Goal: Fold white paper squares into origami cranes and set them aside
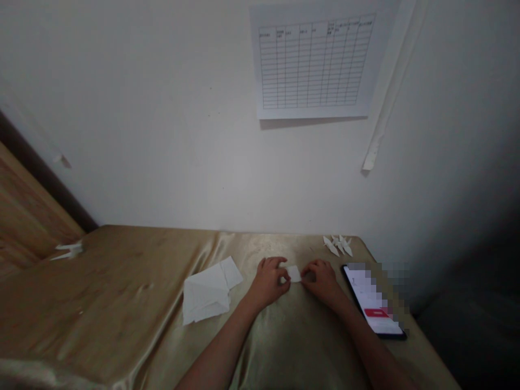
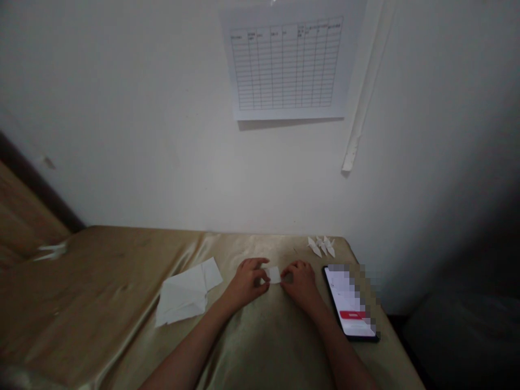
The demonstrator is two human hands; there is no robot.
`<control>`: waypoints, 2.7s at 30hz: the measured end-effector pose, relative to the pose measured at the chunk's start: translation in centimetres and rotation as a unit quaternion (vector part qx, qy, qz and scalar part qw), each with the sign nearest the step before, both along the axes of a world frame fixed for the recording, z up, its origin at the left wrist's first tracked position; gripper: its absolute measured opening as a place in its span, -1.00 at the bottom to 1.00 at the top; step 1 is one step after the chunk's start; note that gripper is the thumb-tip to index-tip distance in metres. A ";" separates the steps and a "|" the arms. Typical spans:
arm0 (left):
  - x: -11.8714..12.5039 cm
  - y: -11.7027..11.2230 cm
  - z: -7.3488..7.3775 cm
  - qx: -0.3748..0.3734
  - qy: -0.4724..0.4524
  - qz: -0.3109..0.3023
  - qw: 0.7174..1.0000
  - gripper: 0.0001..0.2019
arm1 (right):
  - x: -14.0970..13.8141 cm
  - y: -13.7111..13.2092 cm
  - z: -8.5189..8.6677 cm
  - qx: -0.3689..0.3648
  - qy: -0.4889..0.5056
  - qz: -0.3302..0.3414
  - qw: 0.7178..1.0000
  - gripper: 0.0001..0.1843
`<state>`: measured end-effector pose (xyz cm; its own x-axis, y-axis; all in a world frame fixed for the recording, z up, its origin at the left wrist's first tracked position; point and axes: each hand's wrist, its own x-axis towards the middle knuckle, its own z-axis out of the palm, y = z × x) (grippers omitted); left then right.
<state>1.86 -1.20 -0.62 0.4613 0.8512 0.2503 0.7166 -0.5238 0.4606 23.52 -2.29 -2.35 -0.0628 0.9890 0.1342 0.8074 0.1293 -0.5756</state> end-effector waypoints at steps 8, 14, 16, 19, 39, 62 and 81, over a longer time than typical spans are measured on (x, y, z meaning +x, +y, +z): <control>-0.1 0.3 0.0 -0.011 0.000 0.008 1.000 -0.95 | 0.1 0.0 0.0 0.022 -0.011 0.006 1.000 -0.77; -0.4 0.5 -0.3 -0.021 0.005 0.007 1.000 -0.93 | 0.0 -0.1 0.2 0.031 0.003 0.011 0.999 -0.75; -0.4 0.5 -0.3 -0.025 0.001 0.012 1.000 -0.92 | 0.1 0.0 0.2 0.029 0.007 0.013 0.999 -0.76; -0.3 0.5 -0.3 -0.029 0.000 0.013 1.000 -0.89 | 0.3 0.2 0.0 0.021 0.005 0.024 0.999 -0.76; -0.4 1.1 -0.5 -0.042 -0.010 0.025 0.999 -0.84 | 0.0 0.3 0.1 0.025 0.004 0.017 1.000 -0.79; 0.4 0.6 0.0 -0.040 -0.009 0.049 0.998 -0.90 | -0.3 0.2 -0.4 0.043 0.008 0.026 0.999 -0.55; -0.7 1.6 -0.7 -0.052 0.001 0.005 0.999 -0.84 | -0.2 1.0 -1.2 0.066 0.003 0.049 0.997 -0.85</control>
<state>1.21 0.44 -1.27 0.4535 0.8771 0.1582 0.7227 -0.4657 0.5106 23.31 -1.30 -3.57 -0.1579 0.9515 0.2640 0.7835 0.2834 -0.5530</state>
